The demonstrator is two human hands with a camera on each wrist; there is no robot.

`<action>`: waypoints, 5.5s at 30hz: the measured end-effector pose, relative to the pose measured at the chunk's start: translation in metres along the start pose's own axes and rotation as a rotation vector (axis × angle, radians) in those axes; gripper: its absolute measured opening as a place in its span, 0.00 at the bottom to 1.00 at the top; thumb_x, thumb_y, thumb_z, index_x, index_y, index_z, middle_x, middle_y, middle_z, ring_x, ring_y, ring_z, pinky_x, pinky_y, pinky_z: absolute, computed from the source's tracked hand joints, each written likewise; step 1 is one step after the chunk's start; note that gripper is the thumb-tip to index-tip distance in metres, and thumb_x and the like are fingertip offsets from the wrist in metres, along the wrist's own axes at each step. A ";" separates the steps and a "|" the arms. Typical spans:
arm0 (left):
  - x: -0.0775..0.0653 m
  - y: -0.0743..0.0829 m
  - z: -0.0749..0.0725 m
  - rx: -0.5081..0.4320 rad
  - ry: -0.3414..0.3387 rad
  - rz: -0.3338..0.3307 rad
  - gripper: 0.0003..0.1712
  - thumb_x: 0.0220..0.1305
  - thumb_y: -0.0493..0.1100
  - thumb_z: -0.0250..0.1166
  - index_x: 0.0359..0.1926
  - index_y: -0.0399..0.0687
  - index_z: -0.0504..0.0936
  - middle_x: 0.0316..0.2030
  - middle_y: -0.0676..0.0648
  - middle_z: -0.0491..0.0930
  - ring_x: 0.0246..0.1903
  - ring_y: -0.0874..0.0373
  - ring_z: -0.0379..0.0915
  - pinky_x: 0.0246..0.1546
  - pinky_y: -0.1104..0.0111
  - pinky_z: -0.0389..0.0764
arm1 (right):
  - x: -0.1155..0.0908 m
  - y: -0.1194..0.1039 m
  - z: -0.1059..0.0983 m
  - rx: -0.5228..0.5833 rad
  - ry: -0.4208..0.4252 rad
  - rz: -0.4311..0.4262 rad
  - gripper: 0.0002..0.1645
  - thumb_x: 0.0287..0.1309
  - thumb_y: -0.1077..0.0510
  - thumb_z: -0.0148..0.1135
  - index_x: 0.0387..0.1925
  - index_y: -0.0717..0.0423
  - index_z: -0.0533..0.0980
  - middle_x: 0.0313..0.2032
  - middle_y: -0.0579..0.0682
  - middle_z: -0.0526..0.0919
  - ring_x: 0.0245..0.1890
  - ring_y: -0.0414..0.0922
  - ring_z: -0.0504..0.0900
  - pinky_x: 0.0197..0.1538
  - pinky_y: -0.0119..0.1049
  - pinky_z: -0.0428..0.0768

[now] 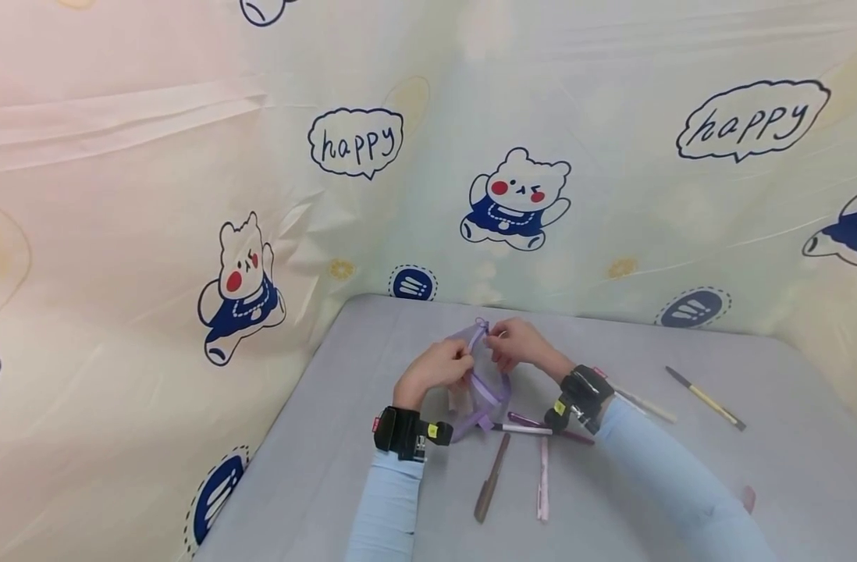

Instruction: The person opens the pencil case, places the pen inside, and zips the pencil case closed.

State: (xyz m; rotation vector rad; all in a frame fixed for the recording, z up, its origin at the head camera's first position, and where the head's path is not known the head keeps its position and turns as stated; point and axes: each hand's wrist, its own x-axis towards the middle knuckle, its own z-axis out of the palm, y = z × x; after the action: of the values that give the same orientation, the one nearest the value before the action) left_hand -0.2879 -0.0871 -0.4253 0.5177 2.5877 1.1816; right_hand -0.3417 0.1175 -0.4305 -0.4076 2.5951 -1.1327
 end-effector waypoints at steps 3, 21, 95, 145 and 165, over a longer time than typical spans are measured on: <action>-0.001 0.000 0.001 -0.008 -0.005 0.000 0.10 0.70 0.46 0.52 0.32 0.48 0.74 0.28 0.48 0.79 0.27 0.57 0.76 0.29 0.67 0.78 | -0.001 0.004 -0.006 -0.038 -0.001 -0.015 0.19 0.67 0.55 0.53 0.49 0.66 0.77 0.30 0.60 0.86 0.21 0.46 0.85 0.27 0.39 0.85; 0.000 0.001 0.005 -0.026 -0.011 0.007 0.10 0.69 0.45 0.52 0.32 0.47 0.74 0.27 0.48 0.80 0.26 0.56 0.78 0.28 0.65 0.81 | -0.025 0.024 -0.032 -0.143 -0.070 -0.042 0.15 0.66 0.54 0.55 0.45 0.62 0.77 0.32 0.60 0.86 0.22 0.46 0.84 0.26 0.38 0.83; 0.002 0.000 0.008 -0.039 -0.011 0.021 0.10 0.70 0.45 0.52 0.33 0.47 0.75 0.28 0.48 0.81 0.27 0.55 0.79 0.29 0.64 0.81 | -0.095 0.127 -0.098 -0.596 -0.126 0.236 0.06 0.57 0.63 0.60 0.38 0.57 0.78 0.32 0.52 0.80 0.30 0.46 0.77 0.31 0.38 0.78; 0.000 0.000 0.007 -0.037 -0.007 0.007 0.10 0.70 0.45 0.52 0.33 0.47 0.74 0.29 0.47 0.80 0.28 0.56 0.78 0.29 0.65 0.81 | -0.067 0.115 -0.090 -0.443 -0.096 0.150 0.16 0.64 0.57 0.57 0.46 0.65 0.77 0.32 0.54 0.81 0.27 0.44 0.78 0.29 0.35 0.78; 0.003 0.002 0.008 -0.038 -0.006 0.020 0.10 0.70 0.45 0.52 0.33 0.47 0.75 0.28 0.47 0.80 0.27 0.56 0.79 0.28 0.66 0.81 | -0.051 0.094 -0.080 -0.300 -0.040 0.117 0.18 0.62 0.56 0.56 0.46 0.66 0.77 0.26 0.52 0.80 0.24 0.43 0.78 0.27 0.34 0.79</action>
State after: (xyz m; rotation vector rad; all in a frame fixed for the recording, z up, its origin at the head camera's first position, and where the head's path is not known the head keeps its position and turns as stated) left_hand -0.2867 -0.0793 -0.4295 0.5399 2.5553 1.2317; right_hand -0.3367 0.2505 -0.4413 -0.3313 2.7184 -0.6922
